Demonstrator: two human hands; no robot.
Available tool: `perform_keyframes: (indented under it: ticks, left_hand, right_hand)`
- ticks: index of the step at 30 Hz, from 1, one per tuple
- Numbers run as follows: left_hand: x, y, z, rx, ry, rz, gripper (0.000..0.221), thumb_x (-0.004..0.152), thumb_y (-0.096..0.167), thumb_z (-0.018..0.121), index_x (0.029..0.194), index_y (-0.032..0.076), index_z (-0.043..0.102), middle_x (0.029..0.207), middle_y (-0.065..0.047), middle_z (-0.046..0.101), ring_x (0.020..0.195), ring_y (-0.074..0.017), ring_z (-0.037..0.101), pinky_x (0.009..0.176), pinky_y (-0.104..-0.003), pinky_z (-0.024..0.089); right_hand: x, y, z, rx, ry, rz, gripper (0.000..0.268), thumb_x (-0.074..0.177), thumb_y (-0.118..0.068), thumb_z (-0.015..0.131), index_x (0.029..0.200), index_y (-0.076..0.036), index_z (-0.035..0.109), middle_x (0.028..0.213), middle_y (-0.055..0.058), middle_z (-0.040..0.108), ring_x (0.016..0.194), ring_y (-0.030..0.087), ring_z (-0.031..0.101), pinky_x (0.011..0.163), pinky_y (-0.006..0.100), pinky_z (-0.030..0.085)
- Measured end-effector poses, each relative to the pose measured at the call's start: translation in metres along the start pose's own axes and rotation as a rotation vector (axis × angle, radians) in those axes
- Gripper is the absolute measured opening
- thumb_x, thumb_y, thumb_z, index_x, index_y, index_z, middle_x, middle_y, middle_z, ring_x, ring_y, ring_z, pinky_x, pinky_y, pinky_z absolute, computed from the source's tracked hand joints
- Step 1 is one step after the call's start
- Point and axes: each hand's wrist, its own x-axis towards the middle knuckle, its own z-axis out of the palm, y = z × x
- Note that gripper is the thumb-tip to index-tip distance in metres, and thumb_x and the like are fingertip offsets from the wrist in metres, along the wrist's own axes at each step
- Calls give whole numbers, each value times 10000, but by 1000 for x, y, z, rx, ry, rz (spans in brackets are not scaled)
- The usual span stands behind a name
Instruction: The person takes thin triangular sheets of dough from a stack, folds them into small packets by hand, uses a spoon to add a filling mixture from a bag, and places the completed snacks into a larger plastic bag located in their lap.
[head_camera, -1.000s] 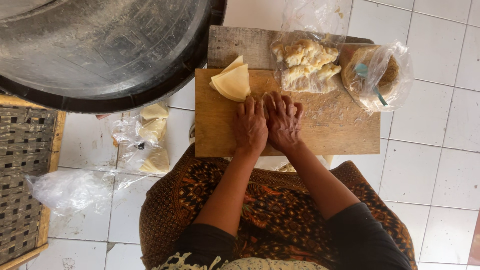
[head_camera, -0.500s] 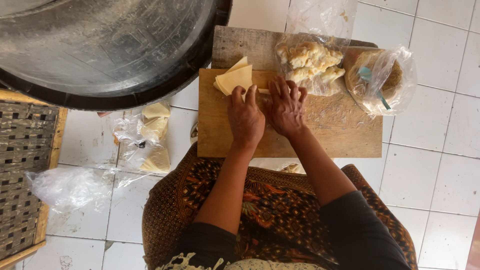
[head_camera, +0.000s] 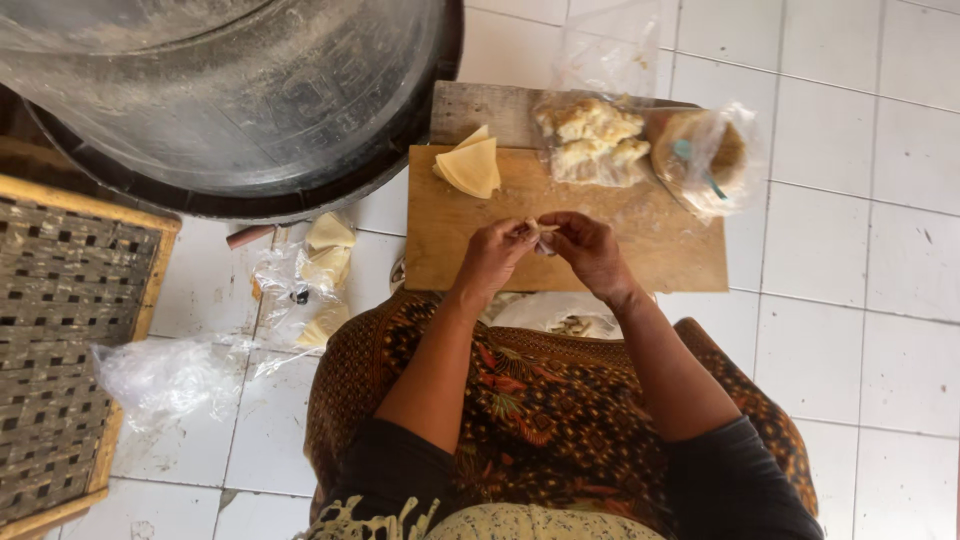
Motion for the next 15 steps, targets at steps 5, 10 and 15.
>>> perform_keyframes:
  ticks: [5, 10, 15]
  left_hand:
    - [-51, 27, 22, -204, 25, -245, 261, 933, 250, 776, 1073, 34, 732, 901, -13, 718, 780, -112, 624, 644, -258, 478]
    - [-113, 47, 59, 265, -2, -279, 256, 949, 286, 725, 1026, 51, 658, 978, -75, 701, 773, -145, 656, 668, -302, 548]
    - [-204, 24, 111, 1213, -732, -289, 282, 991, 300, 581, 1067, 78, 738, 1087, -166, 763, 948, -278, 736, 911, -465, 544]
  right_hand:
    - [-80, -26, 2, 68, 15, 107, 351, 1036, -205, 602, 1307, 14, 647, 1104, 79, 761, 993, 137, 727, 912, 304, 587]
    - [-153, -10, -5, -459, 151, 22, 387, 1019, -311, 642, 1326, -81, 692, 1212, 100, 756, 1045, 212, 742, 936, 355, 586]
    - [-195, 41, -21, -1147, 277, -43, 484, 940, -371, 659, 1308, -56, 687, 1206, 199, 724, 1119, 421, 657, 953, 618, 423]
